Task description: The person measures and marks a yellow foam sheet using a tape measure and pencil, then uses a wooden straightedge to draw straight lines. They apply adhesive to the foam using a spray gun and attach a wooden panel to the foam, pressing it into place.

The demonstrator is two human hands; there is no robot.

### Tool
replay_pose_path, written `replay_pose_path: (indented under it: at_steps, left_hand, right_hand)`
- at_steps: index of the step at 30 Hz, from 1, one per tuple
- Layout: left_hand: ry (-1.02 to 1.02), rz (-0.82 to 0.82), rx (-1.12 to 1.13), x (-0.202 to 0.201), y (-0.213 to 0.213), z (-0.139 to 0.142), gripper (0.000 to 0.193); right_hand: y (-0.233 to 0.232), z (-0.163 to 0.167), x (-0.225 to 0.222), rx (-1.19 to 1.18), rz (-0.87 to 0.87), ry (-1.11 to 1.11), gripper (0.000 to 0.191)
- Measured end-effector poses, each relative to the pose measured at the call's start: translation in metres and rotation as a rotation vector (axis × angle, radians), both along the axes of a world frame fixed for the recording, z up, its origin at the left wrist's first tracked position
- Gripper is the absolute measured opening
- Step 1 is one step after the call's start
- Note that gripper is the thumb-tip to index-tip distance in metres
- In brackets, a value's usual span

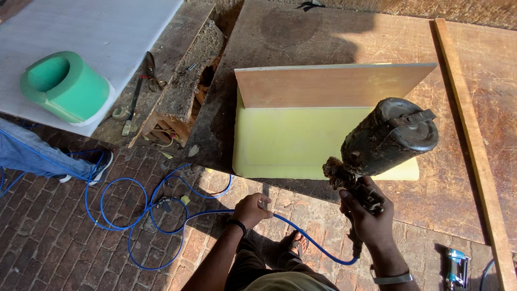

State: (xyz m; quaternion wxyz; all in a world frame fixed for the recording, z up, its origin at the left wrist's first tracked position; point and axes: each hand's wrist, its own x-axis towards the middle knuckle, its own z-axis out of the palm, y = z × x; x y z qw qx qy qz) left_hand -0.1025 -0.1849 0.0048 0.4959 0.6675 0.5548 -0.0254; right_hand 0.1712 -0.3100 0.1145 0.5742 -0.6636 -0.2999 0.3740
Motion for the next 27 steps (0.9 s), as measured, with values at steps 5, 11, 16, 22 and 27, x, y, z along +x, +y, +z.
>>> replay_pose_path:
  at_steps: [5, 11, 16, 22, 27]
  left_hand:
    - [-0.004, 0.109, -0.017, -0.03, 0.012, 0.003, 0.04]
    - [-0.064, 0.091, 0.001, -0.06, 0.043, 0.001, 0.044]
    - [-0.096, 0.128, 0.028, -0.116, 0.084, -0.007, 0.049]
    - [-0.069, 0.303, 0.055, -0.25, 0.156, -0.035, 0.057]
    - [0.172, 0.281, 0.732, -0.313, 0.168, -0.069, 0.045]
  right_hand:
    - [0.012, 0.0, -0.025, 0.139, -0.057, -0.057, 0.028]
    - [0.044, 0.007, -0.062, -0.117, -0.051, -0.129, 0.048]
    - [0.1, 0.009, -0.127, -0.024, 0.083, -0.069, 0.055]
    - [0.195, -0.005, -0.214, 0.038, 0.005, -0.094, 0.073]
    - [0.277, -0.036, -0.277, -0.158, -0.042, -0.006, 0.077]
